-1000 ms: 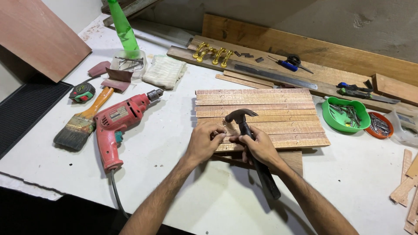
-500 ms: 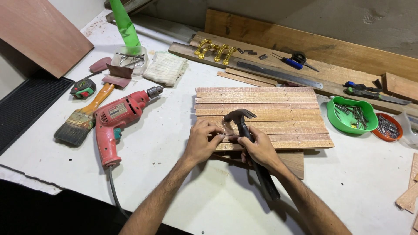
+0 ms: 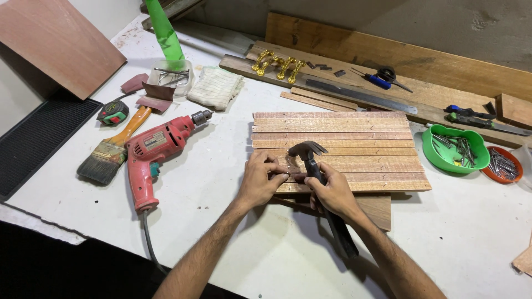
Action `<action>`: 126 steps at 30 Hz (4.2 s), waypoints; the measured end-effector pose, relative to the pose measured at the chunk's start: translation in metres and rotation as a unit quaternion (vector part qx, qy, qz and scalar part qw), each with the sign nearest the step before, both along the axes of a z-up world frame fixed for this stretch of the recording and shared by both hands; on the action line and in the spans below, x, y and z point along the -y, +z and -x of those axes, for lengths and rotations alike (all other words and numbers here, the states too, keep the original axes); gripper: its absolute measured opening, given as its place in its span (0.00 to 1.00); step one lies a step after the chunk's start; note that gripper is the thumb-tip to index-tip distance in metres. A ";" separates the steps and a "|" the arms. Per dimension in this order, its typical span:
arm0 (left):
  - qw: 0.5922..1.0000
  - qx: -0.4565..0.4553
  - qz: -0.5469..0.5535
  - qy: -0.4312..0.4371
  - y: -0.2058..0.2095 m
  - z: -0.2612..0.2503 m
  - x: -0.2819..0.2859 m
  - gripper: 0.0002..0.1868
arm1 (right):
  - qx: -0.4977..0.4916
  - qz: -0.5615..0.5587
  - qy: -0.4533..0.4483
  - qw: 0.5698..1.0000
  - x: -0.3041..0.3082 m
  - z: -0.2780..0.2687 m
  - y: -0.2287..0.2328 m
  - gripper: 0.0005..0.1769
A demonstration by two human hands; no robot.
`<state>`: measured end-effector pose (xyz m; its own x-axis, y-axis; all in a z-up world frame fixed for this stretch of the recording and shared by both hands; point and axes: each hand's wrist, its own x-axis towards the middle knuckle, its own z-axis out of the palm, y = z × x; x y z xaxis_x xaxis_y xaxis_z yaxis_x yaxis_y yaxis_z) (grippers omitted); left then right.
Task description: The person hammers nails into a slatted wooden panel on the workbench, then lifts and repositions the panel and picks up thin wooden strips, arranging them on a board. They handle a sanding block and rub it over the strips and board surface.
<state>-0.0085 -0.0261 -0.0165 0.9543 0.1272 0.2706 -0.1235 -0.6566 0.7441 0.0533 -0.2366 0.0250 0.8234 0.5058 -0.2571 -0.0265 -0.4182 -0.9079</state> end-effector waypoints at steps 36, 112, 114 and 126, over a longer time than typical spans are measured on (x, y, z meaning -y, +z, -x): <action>1.000 0.007 -0.028 0.006 -0.015 -0.005 0.004 0.07 | 0.122 0.204 0.113 0.965 0.010 0.034 0.076 0.23; 0.997 -0.064 -0.050 -0.003 0.000 -0.007 0.004 0.11 | 0.140 0.157 0.086 0.974 0.023 0.043 0.056 0.20; 0.996 -0.069 -0.056 -0.007 -0.009 -0.010 0.002 0.11 | 0.156 0.146 0.090 0.973 0.023 0.044 0.052 0.21; 0.998 -0.028 -0.059 -0.005 -0.010 -0.008 0.001 0.09 | 0.136 0.173 0.101 0.970 0.029 0.039 0.045 0.21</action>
<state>-0.0008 -0.0272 -0.0269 0.9692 0.0883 0.2297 -0.0907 -0.7397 0.6669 0.0147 -0.2654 0.0702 0.7772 0.5867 -0.2274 0.3087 -0.6705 -0.6747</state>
